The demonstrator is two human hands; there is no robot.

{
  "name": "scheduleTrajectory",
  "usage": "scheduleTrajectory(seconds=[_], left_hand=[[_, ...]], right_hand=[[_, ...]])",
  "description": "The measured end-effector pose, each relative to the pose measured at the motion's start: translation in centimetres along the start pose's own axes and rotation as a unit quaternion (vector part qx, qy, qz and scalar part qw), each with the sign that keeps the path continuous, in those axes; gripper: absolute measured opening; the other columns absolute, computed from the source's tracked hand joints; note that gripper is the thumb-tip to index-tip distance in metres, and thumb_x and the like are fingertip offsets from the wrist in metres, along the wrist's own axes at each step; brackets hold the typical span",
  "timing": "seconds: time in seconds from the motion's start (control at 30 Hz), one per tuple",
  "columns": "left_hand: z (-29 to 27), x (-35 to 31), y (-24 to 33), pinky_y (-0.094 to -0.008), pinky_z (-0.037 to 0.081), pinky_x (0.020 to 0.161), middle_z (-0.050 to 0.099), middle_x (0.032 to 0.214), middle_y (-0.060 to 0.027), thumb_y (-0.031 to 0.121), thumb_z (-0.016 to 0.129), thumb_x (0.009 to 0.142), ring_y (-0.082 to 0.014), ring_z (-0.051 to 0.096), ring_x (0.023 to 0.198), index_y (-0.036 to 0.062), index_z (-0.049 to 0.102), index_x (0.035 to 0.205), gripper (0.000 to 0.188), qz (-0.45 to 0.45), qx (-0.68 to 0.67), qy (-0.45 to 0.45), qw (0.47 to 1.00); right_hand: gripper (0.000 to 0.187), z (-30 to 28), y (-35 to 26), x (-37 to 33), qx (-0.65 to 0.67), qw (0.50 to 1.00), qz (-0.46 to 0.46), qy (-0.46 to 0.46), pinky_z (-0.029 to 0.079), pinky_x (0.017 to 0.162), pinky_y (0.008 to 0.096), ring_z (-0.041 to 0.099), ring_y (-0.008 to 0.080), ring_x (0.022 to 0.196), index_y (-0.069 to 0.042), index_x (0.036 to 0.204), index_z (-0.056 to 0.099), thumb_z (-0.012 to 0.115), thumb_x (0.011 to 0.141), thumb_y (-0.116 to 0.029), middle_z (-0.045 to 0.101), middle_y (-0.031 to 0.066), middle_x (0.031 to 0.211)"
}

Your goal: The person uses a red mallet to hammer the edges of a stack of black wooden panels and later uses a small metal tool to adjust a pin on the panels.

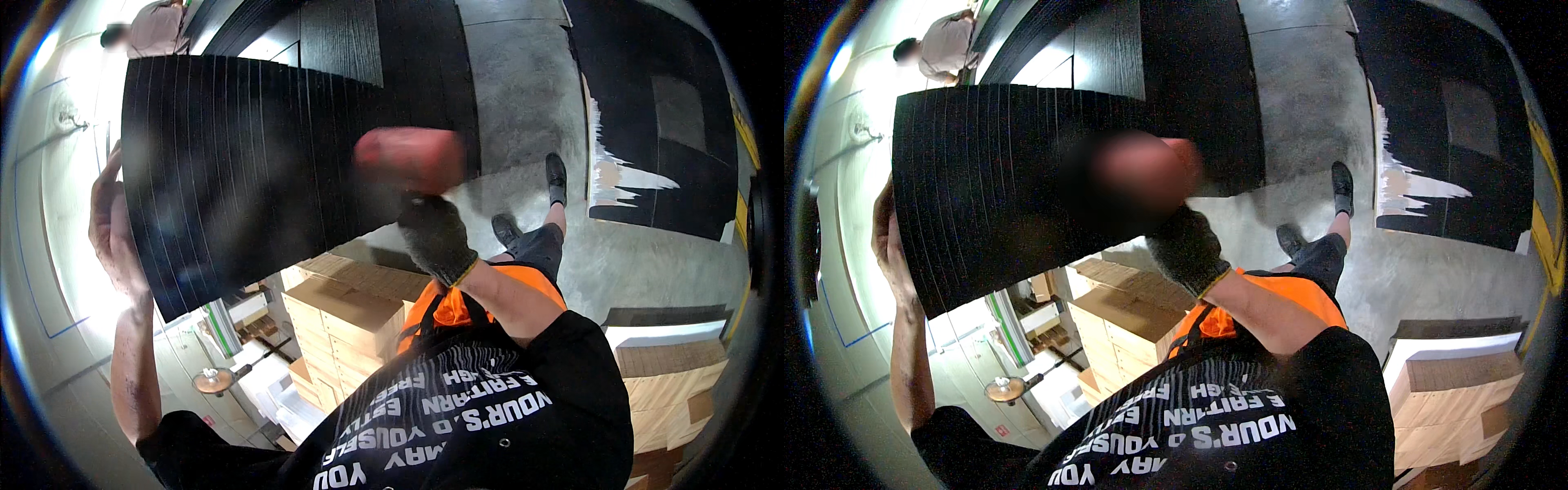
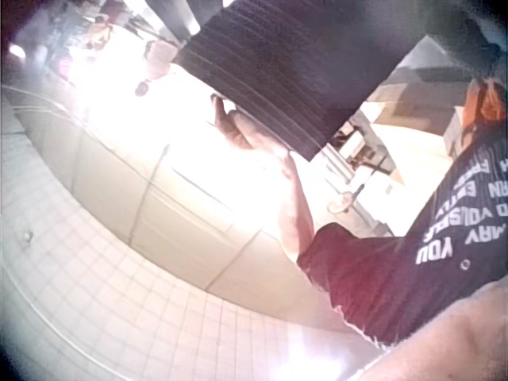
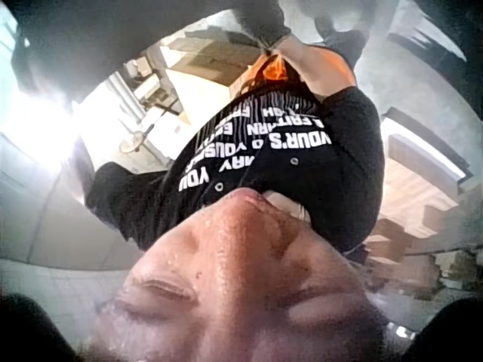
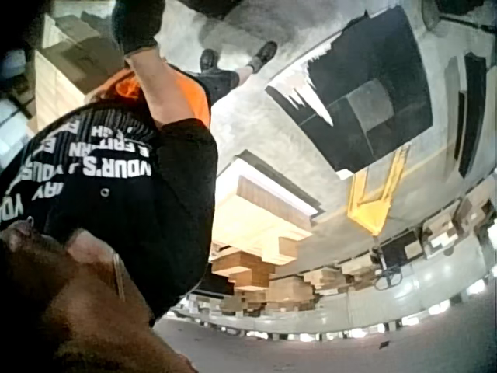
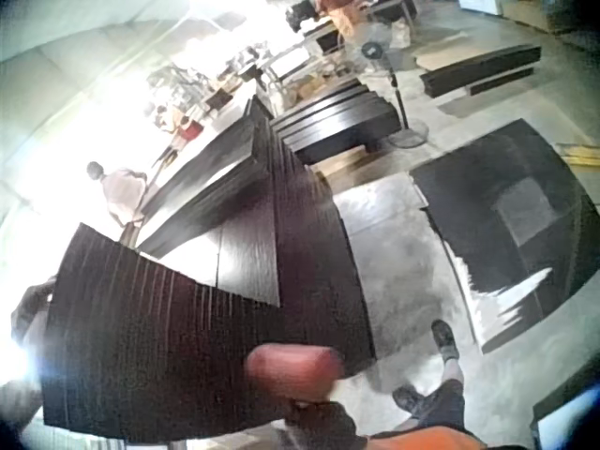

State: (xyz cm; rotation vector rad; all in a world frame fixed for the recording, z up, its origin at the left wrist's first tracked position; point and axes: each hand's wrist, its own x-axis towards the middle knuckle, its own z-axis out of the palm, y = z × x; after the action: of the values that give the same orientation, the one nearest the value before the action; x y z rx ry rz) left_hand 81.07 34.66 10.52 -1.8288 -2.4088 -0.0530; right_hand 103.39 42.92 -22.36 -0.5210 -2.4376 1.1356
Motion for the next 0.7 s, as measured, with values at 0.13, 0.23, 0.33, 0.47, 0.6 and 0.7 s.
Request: scheduleTrajectory(seconds=[0.13, 0.23, 0.33, 0.47, 0.6, 0.7], left_hand=[[0.3, -0.7, -0.4, -0.0538, 0.028, 0.108, 0.047, 0.134, -0.008, 0.061, 0.035, 0.088, -0.0255, 0.038, 0.13, 0.0202, 0.048, 0.131, 0.06, -0.066, -0.027, 0.018, 0.997], [0.3, -0.8, -0.3, -0.0536, 0.029, 0.108, 0.049, 0.133, -0.0081, 0.06, 0.035, 0.088, -0.0245, 0.04, 0.129, 0.0204, 0.049, 0.13, 0.059, -0.113, -0.004, 0.032, 0.993], [0.8, -0.2, -0.3, -0.0526, 0.03, 0.108, 0.051, 0.13, -0.008, 0.054, 0.038, 0.09, -0.0229, 0.042, 0.127, 0.0193, 0.052, 0.127, 0.052, -0.146, 0.01, 0.054, 0.988], [0.8, -0.3, 1.2, -0.0474, 0.033, 0.108, 0.053, 0.128, -0.0073, 0.04, 0.042, 0.093, -0.02, 0.045, 0.125, 0.0178, 0.055, 0.124, 0.04, -0.149, -0.04, 0.056, 0.986], [0.5, -0.2, 1.3, -0.0397, 0.033, 0.109, 0.052, 0.128, -0.0109, 0.026, 0.038, 0.096, -0.0203, 0.046, 0.122, 0.0064, 0.051, 0.127, 0.039, -0.153, -0.025, 0.043, 0.987], [0.5, 0.2, 1.9, -0.0386, 0.034, 0.108, 0.051, 0.128, -0.0115, 0.023, 0.037, 0.096, -0.0201, 0.047, 0.121, 0.0038, 0.05, 0.128, 0.039, -0.156, -0.023, 0.042, 0.987]], right_hand=[[0.019, -0.2, 0.7, 0.2, -0.068, 0.998, -0.015, -0.01, 0.051, 0.064, 0.039, 0.062, 0.0297, 0.074, 0.001, 0.088, 0.059, 0.058, 0.07, -0.005, 0.061, 0.0179, 0.08], [0.02, -1.4, 0.6, 0.0, -0.052, 0.994, -0.025, 0.088, 0.051, 0.063, 0.0371, 0.062, 0.03, 0.072, 0.0, 0.089, 0.059, 0.058, 0.07, -0.005, 0.061, 0.0175, 0.077], [0.018, 0.6, 0.3, 0.0, -0.026, 0.999, -0.005, 0.026, 0.051, 0.063, 0.0376, 0.061, 0.0285, 0.079, -0.003, 0.087, 0.059, 0.059, 0.07, -0.008, 0.06, 0.0155, 0.079], [0.012, 0.5, 2.7, -1.1, -0.063, 0.997, -0.03, 0.017, 0.05, 0.067, 0.0368, 0.06, 0.0285, 0.079, -0.004, 0.085, 0.058, 0.057, 0.074, -0.008, 0.06, 0.0135, 0.078], [0.02, 0.7, 2.1, -2.0, 0.402, 0.853, 0.309, 0.126, 0.048, 0.073, 0.0429, 0.059, 0.0356, 0.085, -0.002, 0.094, 0.057, 0.043, 0.082, -0.009, 0.061, 0.0195, 0.094], [0.019, 0.9, 0.8, -2.2, 0.238, 0.93, 0.28, -0.002, 0.047, 0.073, 0.0455, 0.058, 0.0384, 0.083, -0.003, 0.093, 0.057, 0.044, 0.082, -0.012, 0.059, 0.0223, 0.092]])
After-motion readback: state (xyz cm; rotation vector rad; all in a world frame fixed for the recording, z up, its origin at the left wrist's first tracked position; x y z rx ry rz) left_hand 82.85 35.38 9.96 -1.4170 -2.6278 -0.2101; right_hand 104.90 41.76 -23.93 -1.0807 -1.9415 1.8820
